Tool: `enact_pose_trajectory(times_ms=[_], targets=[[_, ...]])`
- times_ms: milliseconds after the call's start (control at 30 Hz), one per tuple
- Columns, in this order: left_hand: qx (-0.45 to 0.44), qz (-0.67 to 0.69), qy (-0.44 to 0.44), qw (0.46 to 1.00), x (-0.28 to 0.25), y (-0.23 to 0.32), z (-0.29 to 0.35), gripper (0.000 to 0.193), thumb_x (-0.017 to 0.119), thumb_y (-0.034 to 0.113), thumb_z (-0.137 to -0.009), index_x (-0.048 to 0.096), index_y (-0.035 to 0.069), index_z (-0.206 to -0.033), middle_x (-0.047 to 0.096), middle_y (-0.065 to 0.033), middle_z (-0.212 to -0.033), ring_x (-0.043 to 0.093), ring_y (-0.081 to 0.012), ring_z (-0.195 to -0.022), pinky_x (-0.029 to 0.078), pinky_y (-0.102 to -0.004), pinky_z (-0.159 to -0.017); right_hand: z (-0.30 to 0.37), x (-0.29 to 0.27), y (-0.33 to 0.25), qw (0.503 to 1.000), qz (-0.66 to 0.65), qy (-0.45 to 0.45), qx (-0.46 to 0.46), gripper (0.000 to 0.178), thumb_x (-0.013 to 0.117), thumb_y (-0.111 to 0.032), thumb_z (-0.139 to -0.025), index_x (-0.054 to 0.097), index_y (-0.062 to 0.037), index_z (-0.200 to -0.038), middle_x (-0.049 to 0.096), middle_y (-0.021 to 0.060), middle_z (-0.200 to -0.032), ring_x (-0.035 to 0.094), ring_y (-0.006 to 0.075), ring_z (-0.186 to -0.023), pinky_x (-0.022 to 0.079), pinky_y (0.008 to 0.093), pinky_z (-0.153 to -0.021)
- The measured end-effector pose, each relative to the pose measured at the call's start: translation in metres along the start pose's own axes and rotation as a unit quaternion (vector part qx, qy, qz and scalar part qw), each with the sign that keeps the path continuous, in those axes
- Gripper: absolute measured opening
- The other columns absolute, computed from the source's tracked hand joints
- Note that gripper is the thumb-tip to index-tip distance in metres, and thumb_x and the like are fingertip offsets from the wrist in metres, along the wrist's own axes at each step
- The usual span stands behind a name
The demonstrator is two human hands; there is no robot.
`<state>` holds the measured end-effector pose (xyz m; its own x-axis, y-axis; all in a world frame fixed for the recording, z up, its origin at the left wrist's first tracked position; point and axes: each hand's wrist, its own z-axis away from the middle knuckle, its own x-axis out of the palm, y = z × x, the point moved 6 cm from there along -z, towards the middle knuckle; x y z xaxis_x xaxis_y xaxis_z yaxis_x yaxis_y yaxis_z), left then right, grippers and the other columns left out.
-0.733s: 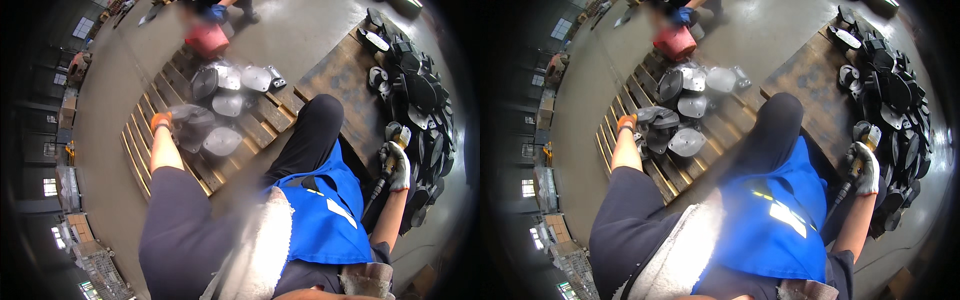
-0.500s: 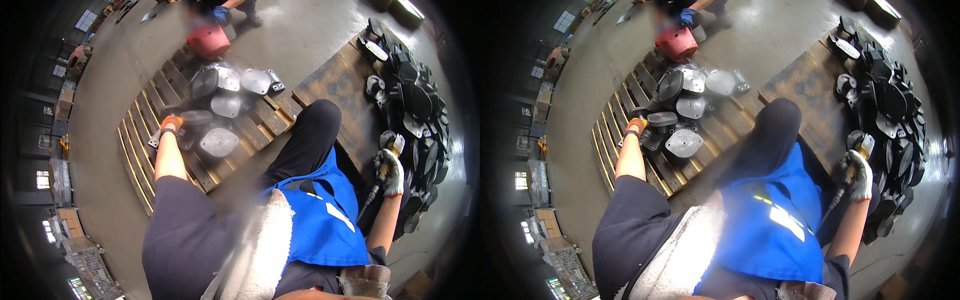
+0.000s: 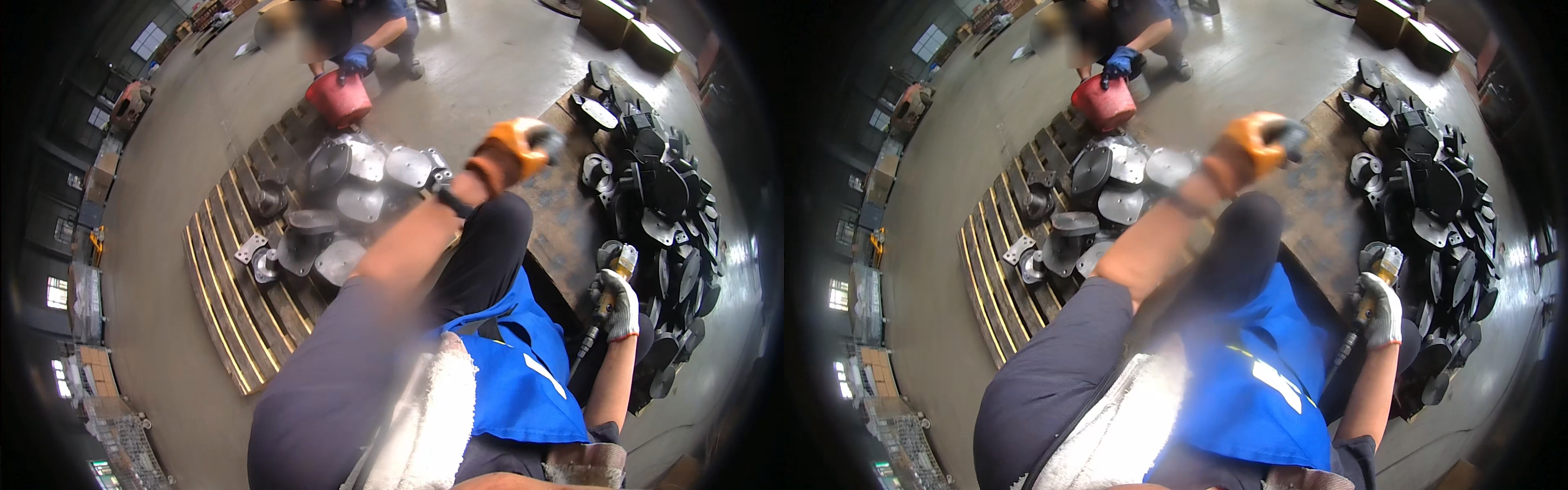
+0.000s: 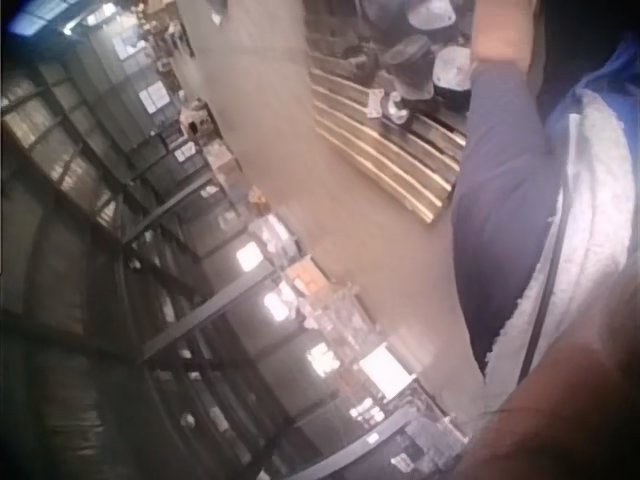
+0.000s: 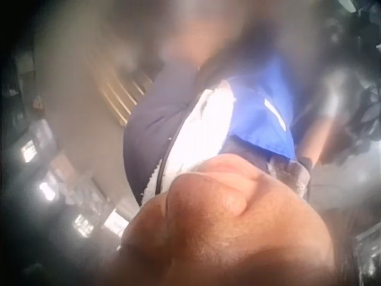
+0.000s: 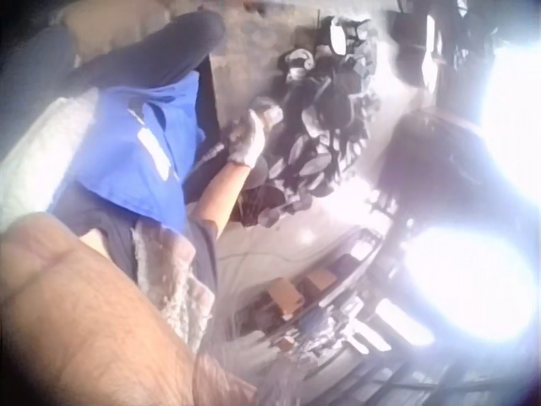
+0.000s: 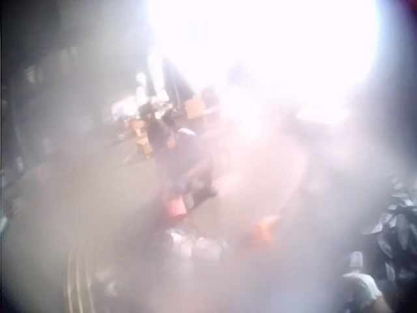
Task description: The person sits on the floor and uses a handheld angle grinder to smooth the edges of metal parts. They hold each part with a gloved hand, grind the surface, and then place the finished part onto a wooden pallet.
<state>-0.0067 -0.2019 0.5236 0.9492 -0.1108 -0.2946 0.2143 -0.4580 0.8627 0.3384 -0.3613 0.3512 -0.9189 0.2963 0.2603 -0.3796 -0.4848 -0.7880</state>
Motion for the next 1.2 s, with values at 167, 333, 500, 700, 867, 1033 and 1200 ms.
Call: enact_pose_trajectory(times_ms=[167, 333, 500, 700, 867, 1033, 1200], targets=[[0.002, -0.040, -0.113, 0.993, 0.121, 0.030, -0.026, 0.036, 0.070, 0.034, -0.088, 0.073, 0.010, -0.114, 0.073, -0.0192, -0.107, 0.070, -0.0339, -0.099, 0.055, -0.0403, -0.088, 0.005, 0.005, 0.004, 0.999, 0.016, 0.041, 0.025, 0.023, 0.076, -0.015, -0.085, 0.062, -0.0055, -0.101, 0.064, 0.0052, -0.078, 0.061, 0.0166, -0.058, 0.051, 0.0280, -0.052], [-0.100, -0.154, -0.177, 0.967, 0.173, -0.062, -0.016, 0.032, 0.067, 0.036, -0.088, 0.074, 0.012, -0.107, 0.073, -0.0193, -0.104, 0.069, -0.0376, -0.100, 0.055, -0.0448, -0.087, -0.019, -0.005, 0.027, 0.992, 0.092, 0.058, 0.072, 0.022, 0.077, -0.014, -0.085, 0.061, -0.0068, -0.099, 0.064, 0.0042, -0.071, 0.063, 0.0182, -0.054, 0.053, 0.0302, -0.052], [-0.221, -0.133, -0.230, 0.938, 0.183, -0.079, -0.035, 0.039, 0.071, 0.039, -0.083, 0.075, 0.010, -0.108, 0.074, -0.0191, -0.108, 0.069, -0.0392, -0.103, 0.055, -0.0440, -0.092, -0.046, -0.002, 0.060, 0.981, 0.072, 0.054, 0.169, 0.024, 0.078, -0.014, -0.084, 0.059, -0.0082, -0.099, 0.062, 0.0041, -0.073, 0.061, 0.0182, -0.056, 0.052, 0.0310, -0.053], [-0.212, -0.208, -0.242, 0.924, 0.207, -0.099, -0.039, 0.041, 0.070, 0.040, -0.082, 0.076, 0.013, -0.113, 0.071, -0.0184, -0.120, 0.067, -0.0371, -0.114, 0.052, -0.0439, -0.100, -0.104, -0.024, 0.094, 0.991, 0.070, 0.016, 0.114, 0.024, 0.073, -0.011, -0.080, 0.060, -0.0137, -0.100, 0.059, 0.0038, -0.070, 0.057, 0.0215, -0.053, 0.049, 0.0345, -0.050], [-0.217, -0.198, -0.227, 0.928, 0.177, -0.104, -0.033, 0.039, 0.071, 0.039, -0.083, 0.076, 0.009, -0.106, 0.072, -0.0209, -0.114, 0.068, -0.0385, -0.109, 0.055, -0.0444, -0.094, -0.112, -0.011, 0.099, 0.995, 0.034, 0.044, 0.081, 0.019, 0.071, -0.013, -0.081, 0.058, -0.0112, -0.096, 0.059, 0.0061, -0.068, 0.057, 0.0248, -0.049, 0.049, 0.0363, -0.045], [-0.269, -0.167, -0.233, 0.920, 0.159, -0.136, -0.035, 0.037, 0.072, 0.039, -0.087, 0.076, 0.009, -0.108, 0.075, -0.0170, -0.105, 0.071, -0.0370, -0.102, 0.055, -0.0423, -0.091, -0.128, -0.028, 0.138, 0.986, 0.043, 0.045, 0.155, 0.013, 0.068, -0.011, -0.084, 0.058, -0.0084, -0.091, 0.058, 0.0075, -0.067, 0.058, 0.0262, -0.049, 0.051, 0.0375, -0.045], [-0.255, -0.174, -0.281, 0.909, 0.176, -0.124, -0.044, 0.043, 0.073, 0.045, -0.080, 0.075, 0.010, -0.106, 0.075, -0.0192, -0.103, 0.071, -0.0355, -0.099, 0.056, -0.0441, -0.087, -0.131, -0.045, 0.154, 0.981, 0.063, 0.076, 0.164, 0.017, 0.073, -0.015, -0.084, 0.058, -0.0103, -0.091, 0.059, 0.0072, -0.066, 0.058, 0.0239, -0.050, 0.053, 0.0386, -0.048]])
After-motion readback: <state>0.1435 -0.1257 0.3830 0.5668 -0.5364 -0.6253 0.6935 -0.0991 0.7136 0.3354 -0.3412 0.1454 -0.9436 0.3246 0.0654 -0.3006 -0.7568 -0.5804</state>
